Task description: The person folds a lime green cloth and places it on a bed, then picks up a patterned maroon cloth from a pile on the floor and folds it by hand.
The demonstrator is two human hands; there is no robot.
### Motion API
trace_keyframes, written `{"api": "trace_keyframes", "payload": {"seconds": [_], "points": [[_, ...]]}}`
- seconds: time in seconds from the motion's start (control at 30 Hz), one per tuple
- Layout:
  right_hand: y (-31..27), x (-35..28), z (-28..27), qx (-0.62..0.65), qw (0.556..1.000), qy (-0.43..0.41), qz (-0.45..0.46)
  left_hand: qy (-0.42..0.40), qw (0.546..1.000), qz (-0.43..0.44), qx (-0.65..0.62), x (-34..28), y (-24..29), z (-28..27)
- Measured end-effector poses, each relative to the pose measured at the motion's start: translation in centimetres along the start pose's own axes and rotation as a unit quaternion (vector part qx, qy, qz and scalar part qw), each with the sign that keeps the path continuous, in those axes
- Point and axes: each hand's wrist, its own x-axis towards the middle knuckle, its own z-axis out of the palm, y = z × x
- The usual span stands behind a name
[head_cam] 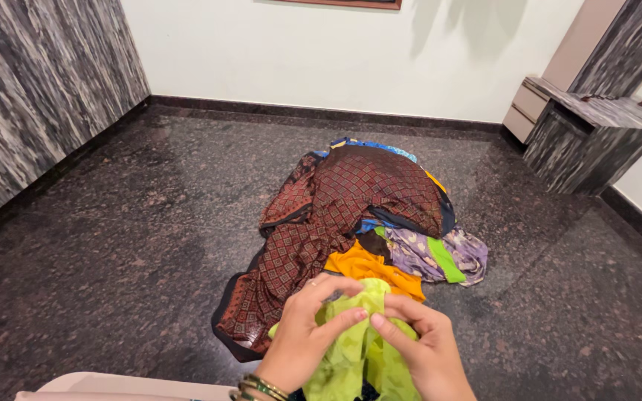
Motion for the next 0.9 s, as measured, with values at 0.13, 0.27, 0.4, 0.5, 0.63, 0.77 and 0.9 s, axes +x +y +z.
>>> {"api": "trace_keyframes", "payload": {"seconds": [0.13,0.27,0.4,0.5,0.63,0.77,0.9], "points": [[-0.1,-0.3,-0.5,-0.041,0.998,0.037,0.008,-0.071,0.990,-0.101,-0.064,0.8,-0.1,0.2],[-0.9,0.2,-1.5,-0.145,0.988,0.036,-0.042,-0.079,0.995,0.060,0.029,2.3,0.7,-0.6],[-3.0,2.1,-1.2,-0.175,0.979,0.031,-0.100,-0.124,0.980,0.117,0.098,4.3,1.9,-1.5],[-6.1,4.9,-1.9,-0.376,0.890,0.086,-0.244,-0.082,0.943,0.160,0.280,6.9,2.4,-3.3],[-11.8,7.8,-4.5,-0.407,0.897,0.054,-0.166,0.040,0.925,0.084,0.369,10.3,3.6,-7.5],[-16.0,8.8,-7.0,-0.070,0.990,-0.118,-0.028,0.007,0.978,-0.003,0.209,11.5,4.6,-11.0],[-16.4,9.6,-6.9,-0.441,0.893,0.040,-0.079,-0.060,0.983,-0.094,0.148,10.8,4.8,-11.9]]}}
